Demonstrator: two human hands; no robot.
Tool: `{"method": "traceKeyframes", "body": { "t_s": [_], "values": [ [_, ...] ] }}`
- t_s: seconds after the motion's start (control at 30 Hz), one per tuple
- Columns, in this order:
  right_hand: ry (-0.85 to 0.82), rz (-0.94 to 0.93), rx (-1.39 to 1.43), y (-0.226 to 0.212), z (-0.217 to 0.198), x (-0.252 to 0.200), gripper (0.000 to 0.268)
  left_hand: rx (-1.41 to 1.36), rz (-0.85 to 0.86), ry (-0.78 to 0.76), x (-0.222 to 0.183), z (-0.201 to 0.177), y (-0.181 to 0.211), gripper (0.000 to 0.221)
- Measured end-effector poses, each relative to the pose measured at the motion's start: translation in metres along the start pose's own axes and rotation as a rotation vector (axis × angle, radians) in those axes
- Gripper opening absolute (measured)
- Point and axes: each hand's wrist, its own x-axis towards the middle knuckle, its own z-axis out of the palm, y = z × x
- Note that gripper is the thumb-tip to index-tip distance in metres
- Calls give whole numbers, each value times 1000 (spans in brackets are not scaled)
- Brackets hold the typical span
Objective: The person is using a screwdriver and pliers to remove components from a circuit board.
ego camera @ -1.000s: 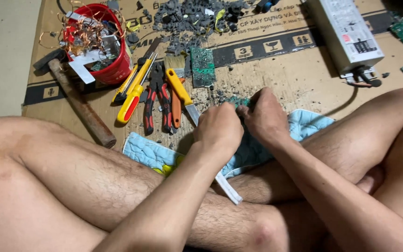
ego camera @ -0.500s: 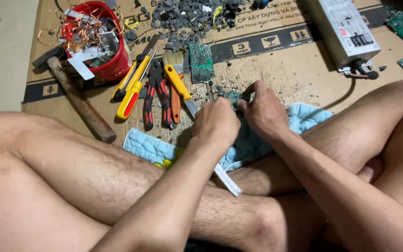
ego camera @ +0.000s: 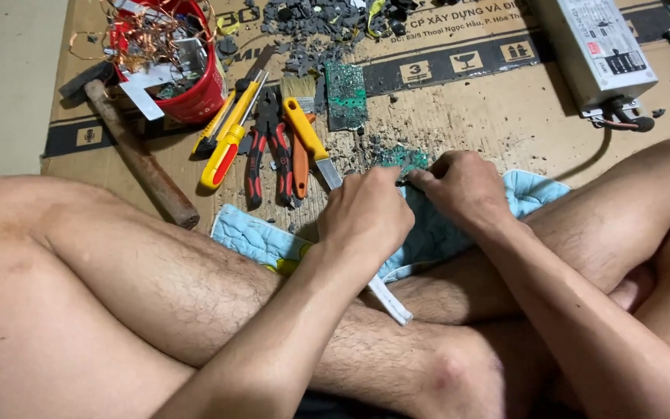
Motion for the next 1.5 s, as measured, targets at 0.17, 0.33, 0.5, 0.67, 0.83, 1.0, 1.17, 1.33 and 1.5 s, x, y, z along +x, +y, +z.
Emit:
{"method": "traceKeyframes", "body": {
  "t_s": [0.17,0.33,0.5,0.67,0.83,1.0,1.17,1.33,1.5],
  "values": [
    [6,11,-27,-9,-3,-7,41,8,-12,6,21,14,-5,46],
    [-25,16,-35,-8,-3,-4,41,152,-81,-51,25,13,10,43],
    [-21,78,-56,-13,-5,-9,34,138,-31,-46,29,20,1,40],
    [3,92,-45,-17,-6,-10,37,41,-31,-17,31,21,-1,41],
    [13,91,-45,-16,-4,-9,36,38,-47,-29,25,17,0,42],
    [16,100,-63,-18,-6,-13,34,60,10,-8,26,19,-4,43],
    [23,93,-63,-14,-1,-5,34,51,14,9,22,19,-3,44],
    [23,80,-68,-17,-4,-10,35,78,8,10,26,18,-4,42],
    [-7,75,-93,-15,-1,-7,36,66,1,-16,27,25,-2,40]
  ]
}}
